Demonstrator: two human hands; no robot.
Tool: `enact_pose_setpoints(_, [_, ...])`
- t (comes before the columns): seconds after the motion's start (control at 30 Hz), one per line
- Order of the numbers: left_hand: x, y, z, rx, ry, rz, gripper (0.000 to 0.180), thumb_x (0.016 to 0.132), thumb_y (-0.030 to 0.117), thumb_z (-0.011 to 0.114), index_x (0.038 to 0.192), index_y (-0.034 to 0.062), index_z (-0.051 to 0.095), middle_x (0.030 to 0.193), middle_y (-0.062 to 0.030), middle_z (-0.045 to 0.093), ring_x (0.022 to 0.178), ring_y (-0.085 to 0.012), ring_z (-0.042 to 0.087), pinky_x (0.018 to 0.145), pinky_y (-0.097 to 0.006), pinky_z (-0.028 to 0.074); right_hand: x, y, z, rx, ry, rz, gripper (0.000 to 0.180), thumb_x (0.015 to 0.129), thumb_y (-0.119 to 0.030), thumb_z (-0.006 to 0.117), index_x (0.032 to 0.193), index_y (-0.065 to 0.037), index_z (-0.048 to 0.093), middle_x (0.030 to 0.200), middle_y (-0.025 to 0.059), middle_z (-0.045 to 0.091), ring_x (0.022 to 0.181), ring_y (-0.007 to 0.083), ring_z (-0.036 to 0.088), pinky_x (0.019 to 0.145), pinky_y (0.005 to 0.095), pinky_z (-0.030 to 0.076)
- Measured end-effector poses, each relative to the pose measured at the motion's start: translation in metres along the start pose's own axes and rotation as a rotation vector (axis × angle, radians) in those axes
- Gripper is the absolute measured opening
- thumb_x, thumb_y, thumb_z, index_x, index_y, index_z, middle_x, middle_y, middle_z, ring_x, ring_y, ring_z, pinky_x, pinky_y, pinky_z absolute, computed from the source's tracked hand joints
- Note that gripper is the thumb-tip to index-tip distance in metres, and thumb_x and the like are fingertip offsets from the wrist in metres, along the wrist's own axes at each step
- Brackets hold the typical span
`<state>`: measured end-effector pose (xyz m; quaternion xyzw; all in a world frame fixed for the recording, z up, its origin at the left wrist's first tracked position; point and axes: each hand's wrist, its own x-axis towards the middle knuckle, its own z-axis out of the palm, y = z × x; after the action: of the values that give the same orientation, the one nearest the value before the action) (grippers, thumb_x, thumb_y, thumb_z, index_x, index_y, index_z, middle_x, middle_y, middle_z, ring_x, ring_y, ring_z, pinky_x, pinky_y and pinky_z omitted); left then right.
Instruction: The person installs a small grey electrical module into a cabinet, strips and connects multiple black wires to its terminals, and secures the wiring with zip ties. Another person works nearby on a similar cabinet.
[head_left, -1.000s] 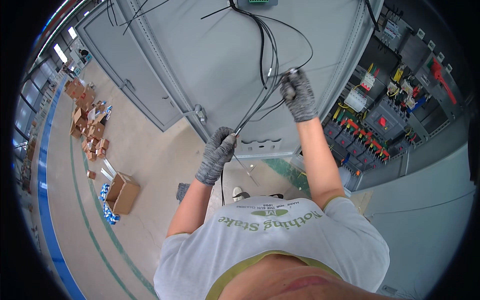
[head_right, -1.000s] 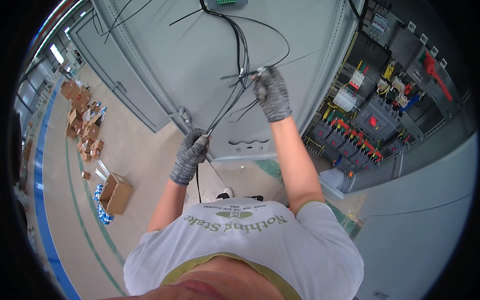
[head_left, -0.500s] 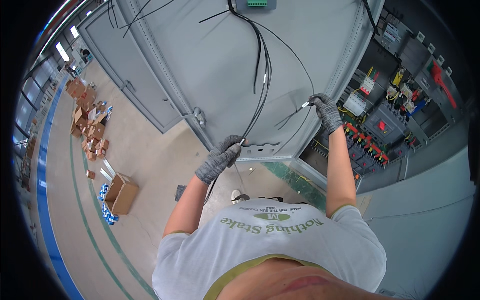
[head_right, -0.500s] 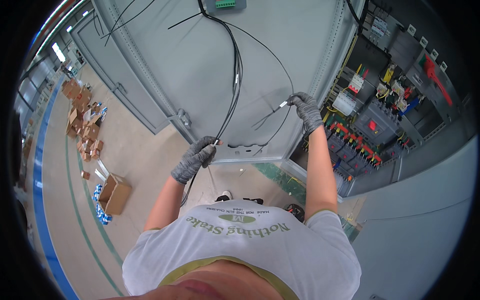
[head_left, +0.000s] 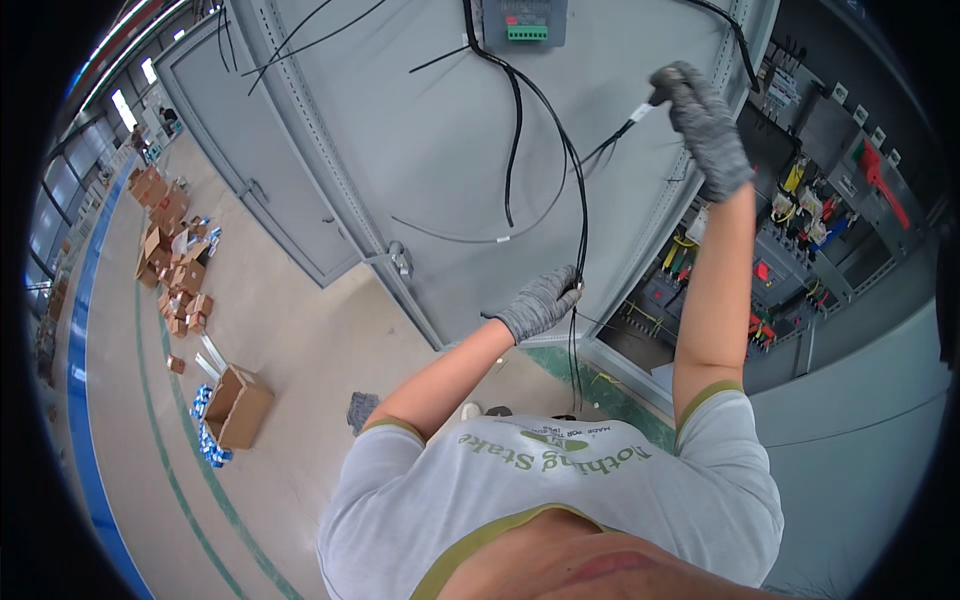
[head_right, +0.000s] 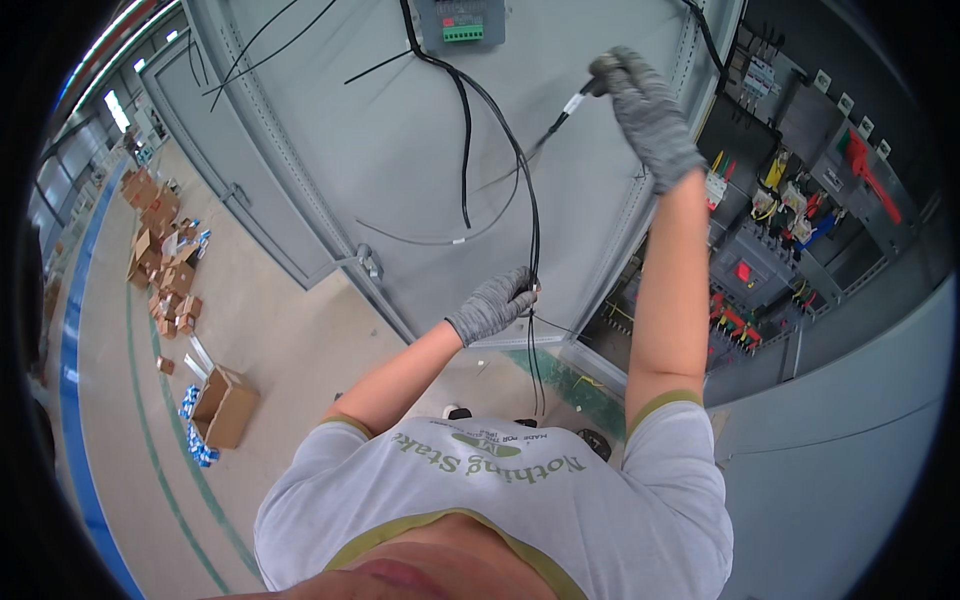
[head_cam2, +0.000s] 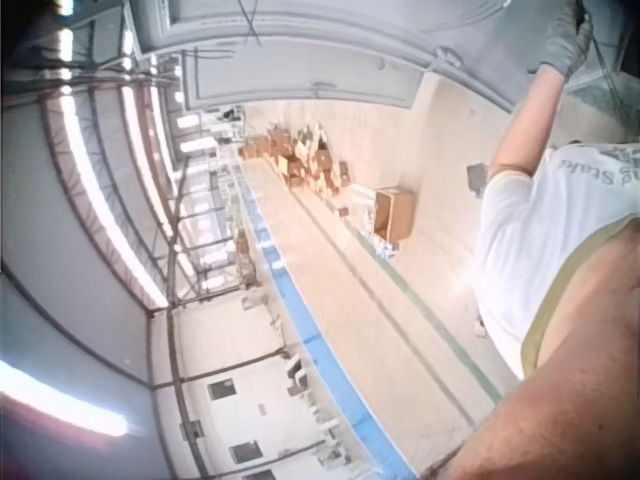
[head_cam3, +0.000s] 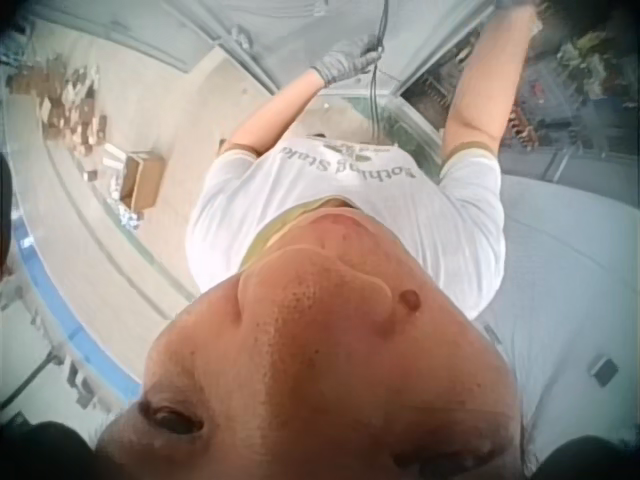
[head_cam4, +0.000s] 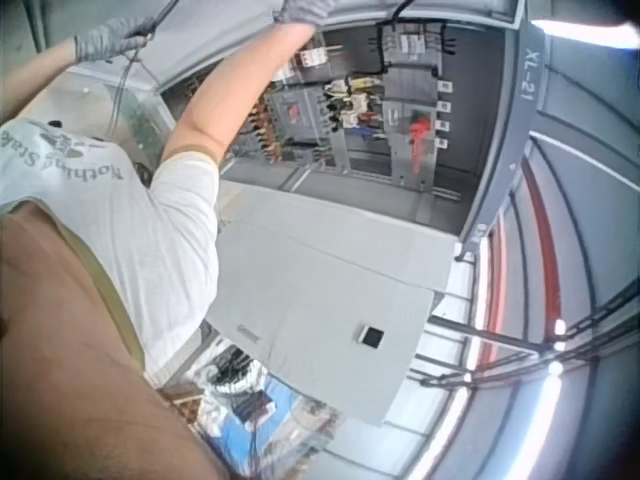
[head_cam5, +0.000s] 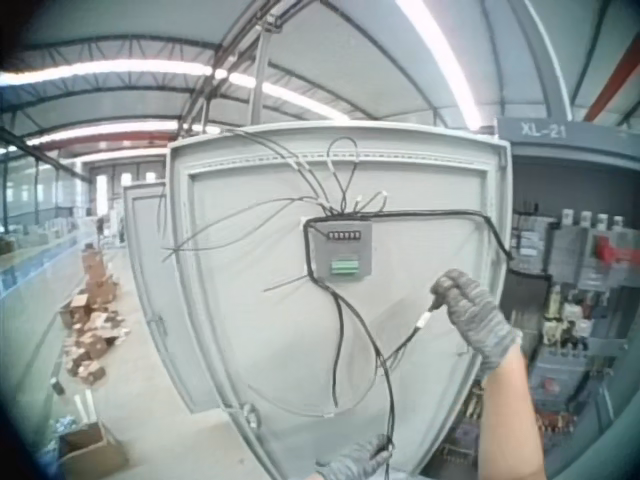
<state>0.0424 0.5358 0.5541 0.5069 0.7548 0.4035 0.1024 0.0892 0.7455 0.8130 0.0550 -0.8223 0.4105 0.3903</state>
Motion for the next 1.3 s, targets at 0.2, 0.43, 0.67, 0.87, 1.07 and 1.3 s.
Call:
enact_pose_setpoints(0.2, [0.034,-0.016,-0.022,0.262,-0.011,0.178,0.034,0.093,0.023,0.05,0.117,-0.0004,0.052,0.099,-0.0233,0.061,0.093,-0.0402,0.058,0.083,-0.045,0.046,0.013,0.009,0.066,-0.408,-0.205,-0.132,0.019,0.094,-0.018,0.051,0.104,-0.003,0.057,0.093,0.0085,0.066,0.086,0.0225,0.064,0.072,0.0334,0.05])
enact_pose_setpoints(0.43, [0.056,0.006,-0.077,0.131,-0.018,0.246,0.038,0.093,0.022,0.048,0.125,0.0015,0.05,0.105,-0.0245,0.061,0.098,-0.0408,0.058,0.086,-0.046,0.046,0.035,-0.018,0.155,-0.83,-0.142,0.131,0.026,0.09,-0.027,0.054,0.103,-0.005,0.057,0.1,0.0189,0.065,0.092,0.0373,0.062,0.08,0.0442,0.05])
enact_pose_setpoints(0.67, [0.071,0.021,-0.177,-0.065,0.777,0.398,0.027,0.089,0.01,0.056,0.114,0.0009,0.056,0.105,-0.015,0.061,0.094,-0.0277,0.06,0.082,-0.036,0.048,0.041,0.002,0.133,-0.484,-0.125,-0.028,0.027,0.09,-0.018,0.054,0.11,-0.001,0.057,0.101,0.0185,0.065,0.094,0.0328,0.062,0.085,0.0376,0.048])
enact_pose_setpoints(0.87, [0.125,0.027,-0.191,-0.733,0.734,0.371,0.023,0.095,0.017,0.055,0.109,-0.002,0.055,0.102,-0.0089,0.061,0.087,-0.0141,0.057,0.074,-0.031,0.047,0.053,0.003,0.132,-0.24,-0.145,-0.015,0.028,0.092,-0.017,0.054,0.115,-0.001,0.059,0.092,0.0099,0.064,0.084,0.0177,0.059,0.082,0.0303,0.048])
enact_pose_setpoints(1.07, [0.132,0.042,-0.199,-0.969,0.622,0.215,0.02,0.095,0.018,0.057,0.103,-0.0005,0.059,0.075,-0.0017,0.059,0.061,-0.0071,0.053,0.055,-0.022,0.045,0.049,-0.016,0.135,-0.28,-0.157,0.162,0.026,0.092,-0.019,0.054,0.111,-0.003,0.061,0.097,0.0165,0.066,0.094,0.0287,0.063,0.086,0.0352,0.048])
enact_pose_setpoints(1.3, [0.132,0.047,-0.211,-1.113,0.379,0.128,0.021,0.097,0.021,0.051,0.105,0.0023,0.055,0.075,-0.0038,0.057,0.053,-0.0117,0.051,0.046,-0.025,0.041,0.052,-0.004,0.127,0.016,-0.229,0.223,0.025,0.092,-0.016,0.055,0.111,-0.001,0.06,0.083,0.0071,0.061,0.076,0.0156,0.057,0.073,0.0292,0.049])
